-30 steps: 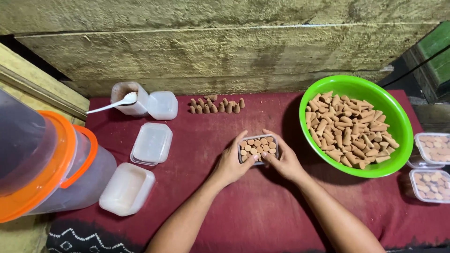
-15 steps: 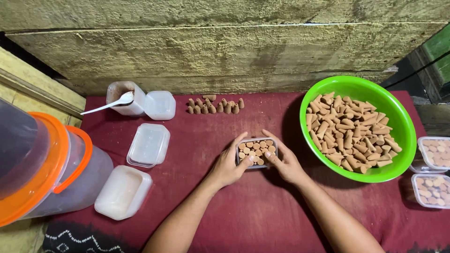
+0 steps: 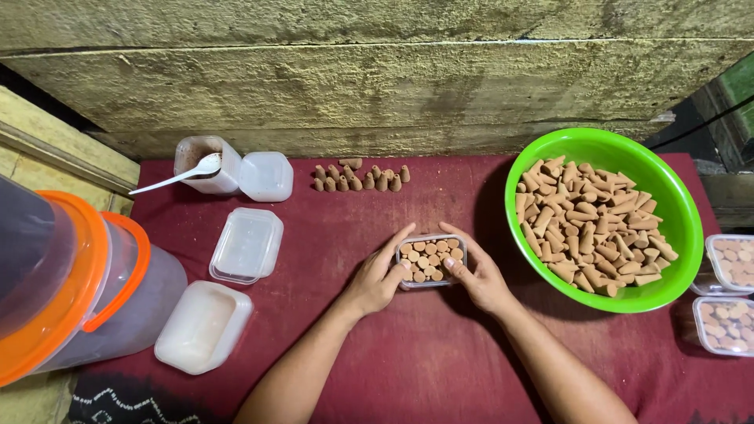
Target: Packaging incense cones from a large bowl into small plastic containers and arranging them on a table.
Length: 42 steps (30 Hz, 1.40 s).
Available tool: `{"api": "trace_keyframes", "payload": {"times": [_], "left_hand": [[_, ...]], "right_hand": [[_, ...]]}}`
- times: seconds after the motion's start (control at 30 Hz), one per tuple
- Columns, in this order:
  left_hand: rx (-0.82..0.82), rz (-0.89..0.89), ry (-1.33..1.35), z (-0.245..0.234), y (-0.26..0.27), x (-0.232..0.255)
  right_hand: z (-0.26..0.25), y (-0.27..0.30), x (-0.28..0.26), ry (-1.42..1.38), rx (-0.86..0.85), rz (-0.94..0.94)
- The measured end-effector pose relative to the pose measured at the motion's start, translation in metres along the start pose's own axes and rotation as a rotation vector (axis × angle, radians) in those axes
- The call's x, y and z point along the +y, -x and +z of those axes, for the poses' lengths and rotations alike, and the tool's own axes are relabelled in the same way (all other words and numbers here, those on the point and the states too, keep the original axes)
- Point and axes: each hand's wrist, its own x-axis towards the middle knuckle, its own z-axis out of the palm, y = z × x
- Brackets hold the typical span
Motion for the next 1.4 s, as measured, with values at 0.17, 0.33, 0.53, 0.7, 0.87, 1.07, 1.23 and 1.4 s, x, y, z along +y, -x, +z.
{"api": "trace_keyframes", "payload": {"times": [0.17, 0.33, 0.53, 0.7, 0.87, 1.07, 1.23, 1.4], "left_hand": [[0.006, -0.004, 0.005, 0.003, 0.001, 0.003], [0.027, 0.008, 0.008, 0.008, -0.002, 0.006], [0.085, 0.034, -0.044, 0.012, -0.005, 0.012], [0.222, 0.013, -0.207, 0.027, 0.000, 0.007], [0.272, 0.130, -0.179, 0.025, -0.004, 0.016], [0.299, 0.154, -0.157, 0.024, -0.004, 0.015], [0.309, 0.160, -0.140, 0.023, -0.003, 0.014], [0.331, 0.187, -0.196, 0.026, -0.004, 0.017]], "right_hand": [[0.003, 0.001, 0.000, -0.041, -0.044, -0.015], [0.001, 0.000, 0.004, -0.137, -0.024, -0.018], [0.005, 0.000, -0.002, -0.099, 0.036, 0.004], [0.028, 0.005, 0.004, 0.091, 0.184, -0.016], [0.032, 0.005, -0.006, -0.044, 0.168, 0.014], [0.026, 0.005, -0.001, -0.037, 0.128, 0.044], [0.022, 0.005, 0.008, -0.067, 0.068, 0.032], [0.026, 0.004, 0.003, -0.068, 0.092, 0.006]]}}
